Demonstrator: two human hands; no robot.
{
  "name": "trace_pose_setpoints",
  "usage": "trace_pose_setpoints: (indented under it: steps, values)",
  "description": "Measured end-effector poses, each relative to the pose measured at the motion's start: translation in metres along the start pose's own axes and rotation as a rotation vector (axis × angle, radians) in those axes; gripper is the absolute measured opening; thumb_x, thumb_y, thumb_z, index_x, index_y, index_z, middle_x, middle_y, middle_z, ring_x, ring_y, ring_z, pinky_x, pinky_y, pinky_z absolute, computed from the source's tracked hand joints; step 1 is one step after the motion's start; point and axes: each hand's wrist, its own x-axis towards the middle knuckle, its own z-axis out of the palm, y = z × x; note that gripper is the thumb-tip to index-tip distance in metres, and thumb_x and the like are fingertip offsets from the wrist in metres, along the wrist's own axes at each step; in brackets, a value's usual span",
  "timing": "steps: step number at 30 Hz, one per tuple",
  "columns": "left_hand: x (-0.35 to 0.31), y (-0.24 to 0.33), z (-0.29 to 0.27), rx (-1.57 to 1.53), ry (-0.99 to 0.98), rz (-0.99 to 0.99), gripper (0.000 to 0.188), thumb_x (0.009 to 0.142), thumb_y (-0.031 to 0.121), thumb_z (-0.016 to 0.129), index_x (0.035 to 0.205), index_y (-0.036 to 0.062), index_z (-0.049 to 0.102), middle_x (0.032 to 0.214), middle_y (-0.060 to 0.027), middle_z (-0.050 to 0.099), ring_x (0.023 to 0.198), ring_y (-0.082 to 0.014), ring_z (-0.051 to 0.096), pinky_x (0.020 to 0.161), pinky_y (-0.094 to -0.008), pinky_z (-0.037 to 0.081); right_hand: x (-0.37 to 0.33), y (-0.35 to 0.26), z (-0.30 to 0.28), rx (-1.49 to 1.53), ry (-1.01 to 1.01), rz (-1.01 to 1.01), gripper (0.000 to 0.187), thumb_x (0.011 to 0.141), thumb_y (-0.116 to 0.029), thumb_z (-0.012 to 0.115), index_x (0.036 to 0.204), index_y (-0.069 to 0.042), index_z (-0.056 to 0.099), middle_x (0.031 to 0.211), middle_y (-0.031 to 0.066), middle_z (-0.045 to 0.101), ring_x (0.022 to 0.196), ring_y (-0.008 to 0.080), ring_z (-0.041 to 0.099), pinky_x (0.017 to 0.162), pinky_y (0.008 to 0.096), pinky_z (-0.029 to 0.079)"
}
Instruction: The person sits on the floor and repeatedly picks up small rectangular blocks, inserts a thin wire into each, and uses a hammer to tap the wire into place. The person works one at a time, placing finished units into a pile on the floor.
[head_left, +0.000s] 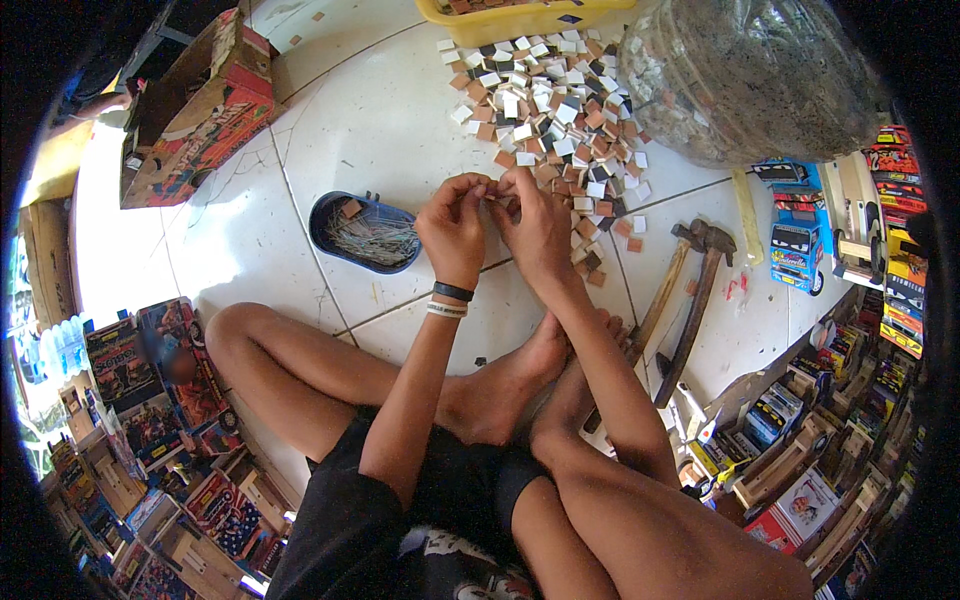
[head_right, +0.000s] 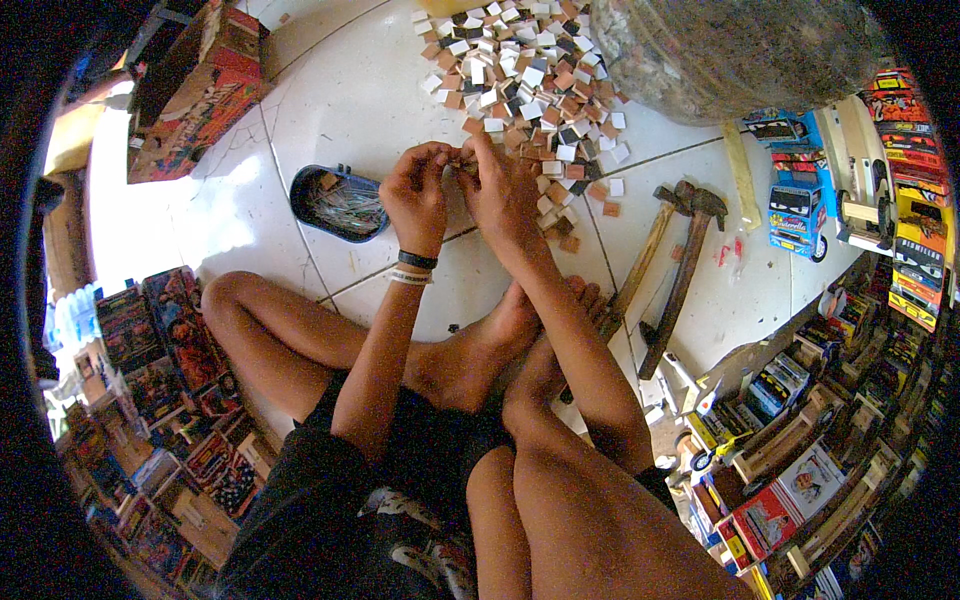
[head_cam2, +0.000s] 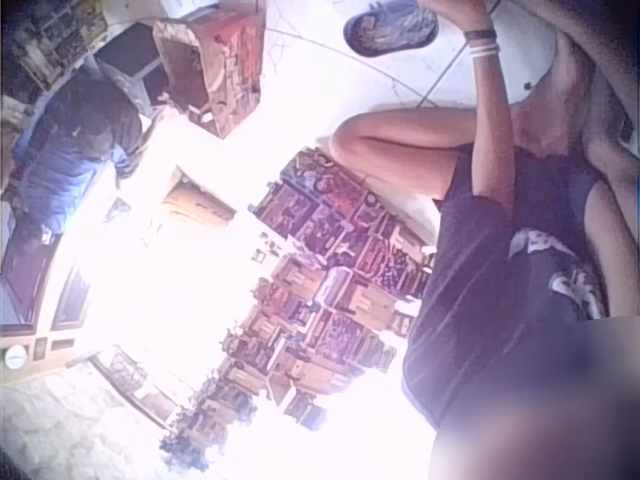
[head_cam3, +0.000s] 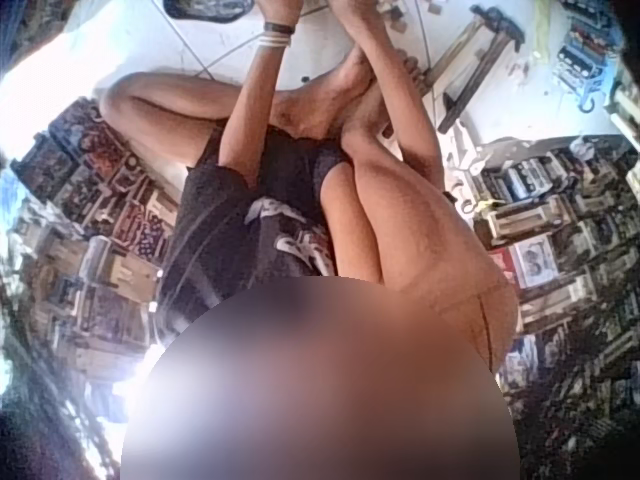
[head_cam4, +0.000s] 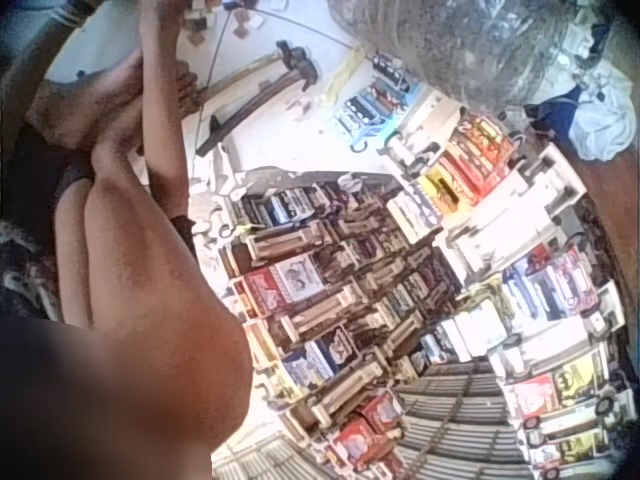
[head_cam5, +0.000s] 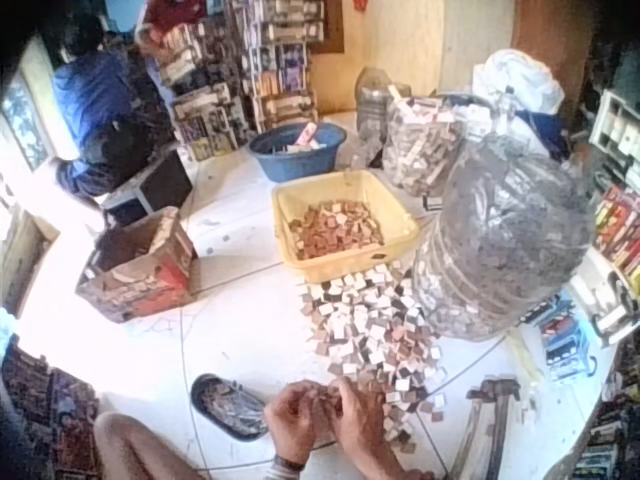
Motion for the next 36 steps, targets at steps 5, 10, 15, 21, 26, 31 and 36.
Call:
trace_pose_setpoints:
  steps: [5, 10, 15, 21, 26, 31, 36]
  values:
    - [-0.003, 0.004, 0.0, 0.165, 0.02, 0.107, 0.011, 0.093, -0.009, 0.065, 0.099, -0.002, 0.072, 0.092, -0.0118, 0.08, 0.082, -0.0155, 0.076, 0.076, -0.0296, 0.059, 0.002, -0.011, -0.007, -0.135, -0.057, 0.054, 0.03, 0.086, -0.003, 0.079, 0.109, -0.006, 0.06, 0.101, 0.014, 0.074, 0.086, 0.0318, 0.076, 0.07, 0.043, 0.057]
    - [-0.004, 0.005, 0.0, 0.077, -0.02, 0.082, 0.015, 0.095, -0.01, 0.061, 0.1, -0.0025, 0.073, 0.094, -0.0099, 0.079, 0.088, -0.0157, 0.075, 0.083, -0.029, 0.058, -0.035, -0.016, -0.054, 0.075, 0.186, 0.158, 0.031, 0.091, -0.011, 0.076, 0.12, -0.007, 0.064, 0.113, 0.0171, 0.073, 0.093, 0.0365, 0.072, 0.08, 0.0459, 0.057]
    - [-0.006, 0.001, -0.001, 0.053, -0.006, 0.109, 0.018, 0.094, -0.012, 0.062, 0.101, -0.0012, 0.074, 0.09, -0.0089, 0.078, 0.082, -0.013, 0.072, 0.077, -0.0265, 0.056, -0.113, 0.012, -0.125, -0.562, 0.272, 0.466, 0.058, 0.093, -0.019, 0.075, 0.139, 0.006, 0.049, 0.145, 0.0306, 0.05, 0.131, 0.0469, 0.049, 0.112, 0.0543, 0.038]
    - [-0.008, -0.006, -0.002, 0.087, -0.031, 0.118, 0.02, 0.091, -0.013, 0.063, 0.102, -0.0002, 0.074, 0.093, -0.0107, 0.079, 0.086, -0.0167, 0.075, 0.08, -0.0292, 0.058, -0.158, 0.042, -0.149, -0.193, 0.074, 0.842, 0.055, 0.098, -0.023, 0.067, 0.14, 0.01, 0.052, 0.13, 0.0327, 0.064, 0.116, 0.0483, 0.064, 0.104, 0.0502, 0.049]
    - [-0.006, -0.005, -0.004, 0.085, -0.022, 0.141, 0.022, 0.089, -0.013, 0.063, 0.102, 0.0007, 0.075, 0.094, -0.0107, 0.079, 0.085, -0.0178, 0.075, 0.079, -0.0293, 0.058, -0.142, -0.011, -0.148, -0.164, 0.228, 0.517, 0.052, 0.101, -0.015, 0.063, 0.147, 0.005, 0.052, 0.131, 0.0311, 0.067, 0.116, 0.0407, 0.069, 0.1, 0.048, 0.053]
    - [-0.007, -0.003, -0.004, 0.125, -0.051, 0.104, 0.024, 0.087, -0.015, 0.062, 0.1, 0.0013, 0.075, 0.096, -0.0126, 0.079, 0.086, -0.0197, 0.076, 0.08, -0.0307, 0.059, -0.105, -0.061, -0.131, -0.172, -0.155, 0.284, 0.057, 0.103, -0.009, 0.059, 0.158, -0.01, 0.046, 0.117, 0.0229, 0.072, 0.098, 0.0389, 0.073, 0.079, 0.0448, 0.058]
    - [-0.007, -0.002, -0.004, 0.083, -0.019, 0.152, 0.024, 0.086, -0.014, 0.063, 0.099, 0.002, 0.076, 0.096, -0.0136, 0.079, 0.086, -0.0222, 0.077, 0.08, -0.0318, 0.059, -0.09, -0.074, -0.111, -0.204, -0.027, 0.027, 0.06, 0.101, -0.004, 0.058, 0.159, -0.015, 0.047, 0.1, 0.0199, 0.071, 0.082, 0.0372, 0.071, 0.068, 0.0444, 0.057]
